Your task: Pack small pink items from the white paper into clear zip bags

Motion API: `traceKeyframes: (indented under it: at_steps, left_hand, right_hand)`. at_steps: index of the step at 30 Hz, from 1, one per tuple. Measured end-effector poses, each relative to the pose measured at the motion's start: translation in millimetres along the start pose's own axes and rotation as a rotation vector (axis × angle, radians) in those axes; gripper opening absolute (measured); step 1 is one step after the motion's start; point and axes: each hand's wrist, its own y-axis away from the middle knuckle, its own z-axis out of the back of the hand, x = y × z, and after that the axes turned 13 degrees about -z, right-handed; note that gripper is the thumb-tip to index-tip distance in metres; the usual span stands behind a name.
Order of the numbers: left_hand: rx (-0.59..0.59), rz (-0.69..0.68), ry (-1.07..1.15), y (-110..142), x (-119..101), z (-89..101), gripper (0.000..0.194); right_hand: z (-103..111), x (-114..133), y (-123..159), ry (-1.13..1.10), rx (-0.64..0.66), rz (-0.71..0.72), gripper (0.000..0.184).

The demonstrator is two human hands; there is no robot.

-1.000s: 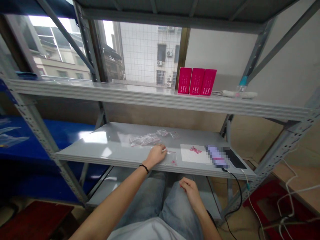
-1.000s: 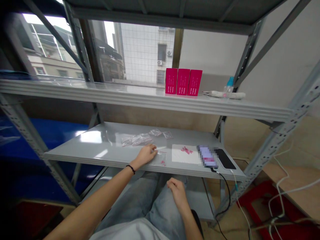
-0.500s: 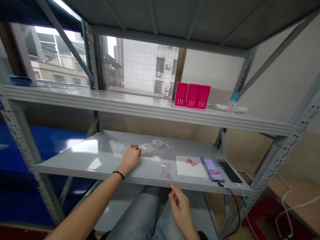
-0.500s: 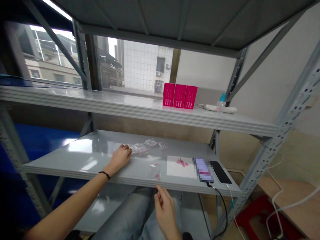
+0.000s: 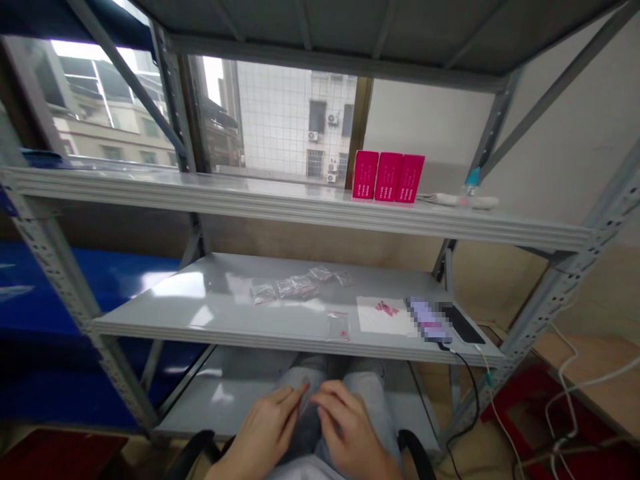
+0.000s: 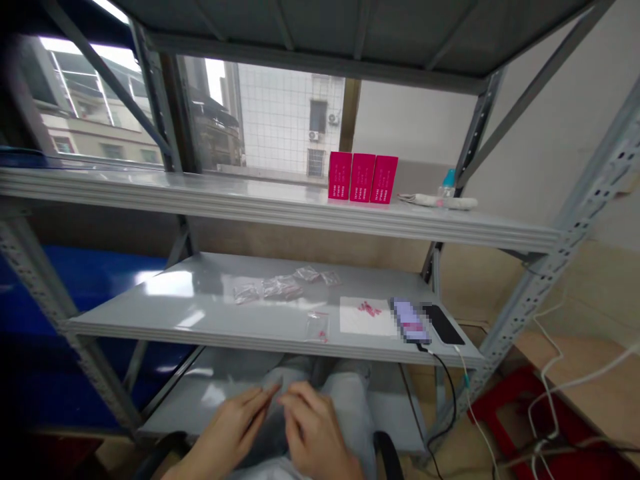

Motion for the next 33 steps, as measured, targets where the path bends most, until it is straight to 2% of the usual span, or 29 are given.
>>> traceKeyframes:
  at_steps: [2,4,8,11,15,19,21,27,33]
  left_hand:
    - [0.026,0.055,0.104,6.8,1.8,-11.1,0.044]
    - [0.027,0.091,0.165,10.9,9.2,-17.7,0.045]
    - [0.024,0.135,0.207,17.6,22.5,-24.4,0.047]
    - [0.015,0.143,0.251,21.7,24.8,-25.4,0.045]
    - [0.040,0.151,0.388,21.6,25.5,-14.5,0.041]
    - [0.131,0.057,0.536,16.7,28.0,0.4,0.062]
    - [0.174,0.047,0.608,14.9,28.5,2.2,0.063]
    - [0.177,0.154,0.668,23.7,33.3,-14.0,0.076]
    - [0.145,0.189,0.735,29.1,44.0,-27.5,0.074]
  right_hand:
    - [-7.1,9.0,3.8,0.087,0.134,0.072,0.039]
    - [-17.0,9.7,4.6,0.173,0.209,0.074,0.043]
    - [-31.0,7.1,4.0,0.357,0.287,0.017,0.041]
    - [-30.6,11.9,5.3,0.437,0.326,0.015,0.041]
    - [-17.4,14.0,4.7,0.387,0.360,0.017,0.047]
    - [0.4,6.6,1.6,0.228,0.407,0.082,0.049]
    - [5.6,3.4,1.1,0.159,0.420,0.089,0.046]
    - [5.0,1.2,1.6,0.114,0.438,0.103,0.038]
    - [5.3,-2.1,-0.9,0.180,0.416,0.145,0.031]
